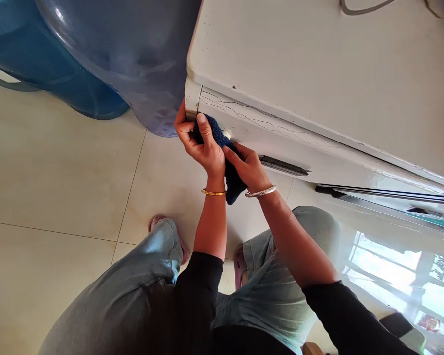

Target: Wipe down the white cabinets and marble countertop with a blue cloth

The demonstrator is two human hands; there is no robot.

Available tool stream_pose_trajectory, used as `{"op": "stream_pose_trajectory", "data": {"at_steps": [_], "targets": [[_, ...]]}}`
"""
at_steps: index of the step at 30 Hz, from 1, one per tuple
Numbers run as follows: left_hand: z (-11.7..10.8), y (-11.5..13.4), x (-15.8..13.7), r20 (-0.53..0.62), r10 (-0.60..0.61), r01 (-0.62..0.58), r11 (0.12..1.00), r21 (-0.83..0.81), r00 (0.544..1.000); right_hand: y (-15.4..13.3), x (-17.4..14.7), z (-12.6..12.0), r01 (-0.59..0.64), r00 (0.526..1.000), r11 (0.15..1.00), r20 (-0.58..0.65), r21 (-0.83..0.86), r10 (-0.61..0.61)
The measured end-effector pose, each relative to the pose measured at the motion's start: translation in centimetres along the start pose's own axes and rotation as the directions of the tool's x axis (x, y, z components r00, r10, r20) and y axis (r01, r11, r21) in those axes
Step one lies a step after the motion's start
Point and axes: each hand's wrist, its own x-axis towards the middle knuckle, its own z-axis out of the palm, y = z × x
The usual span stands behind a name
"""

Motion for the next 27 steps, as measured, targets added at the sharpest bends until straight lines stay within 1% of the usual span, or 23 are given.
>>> {"op": "stream_pose_trajectory", "data": {"at_steps": [2,4,9,11,13,14,15,17,19,22,24,27], "targets": [[-0.3,-0.3,-0.2,-0.020,0.029,-0.029,0.999,0.020,0.999,-0.1,0.1,0.0,0.009,1.000,1.000,0.000,-0.019,-0.009],[-0.7,-0.9,-0.3,-0.028,0.026,-0.024,0.998,0.062,0.999,0.0,0.2,-0.1,0.024,1.000,0.999,0.001,-0.037,-0.024],[-1.5,-1.7,-0.5,0.017,-0.096,0.092,0.982,0.163,0.995,0.0,0.3,-0.5,0.008,0.999,0.999,0.043,-0.035,-0.007],[-1.4,-1.4,-0.7,-0.044,-0.089,0.094,0.985,0.145,0.995,-0.3,0.3,-0.7,0.010,0.999,0.999,0.046,-0.051,-0.008],[-1.2,-1.0,-1.0,-0.125,-0.038,0.051,0.993,0.108,0.991,-0.7,0.2,-0.9,0.020,0.999,0.997,0.039,-0.074,-0.017],[-1.1,-0.7,-1.1,-0.146,-0.016,0.030,0.995,0.094,0.989,-0.8,0.1,-0.9,0.027,0.999,0.996,0.037,-0.081,-0.024],[-1.0,-0.5,-1.3,-0.148,-0.005,0.017,0.996,0.083,0.989,-1.0,0.1,-1.0,0.035,0.999,0.996,0.038,-0.083,-0.032],[-1.0,0.0,-1.5,-0.109,-0.021,0.029,0.997,0.068,0.994,-1.2,0.0,-0.9,0.047,0.998,0.996,0.039,-0.073,-0.044],[-1.1,0.3,-1.6,-0.069,-0.069,0.074,0.995,0.061,0.995,-1.2,-0.1,-0.9,0.041,0.999,0.997,0.037,-0.061,-0.038],[-1.2,0.8,-1.4,-0.043,-0.135,0.136,0.990,0.033,0.990,-0.9,0.0,-0.7,0.017,0.999,0.999,0.040,-0.045,-0.015],[-1.1,1.2,-1.2,-0.050,-0.154,0.154,0.988,-0.007,0.987,-0.7,0.1,-0.7,0.010,0.999,1.000,0.052,-0.026,-0.009],[-0.7,2.0,-0.6,-0.109,-0.198,0.189,0.978,-0.084,0.974,-0.5,0.3,-0.7,0.025,0.998,1.000,0.065,0.001,-0.025]]}}
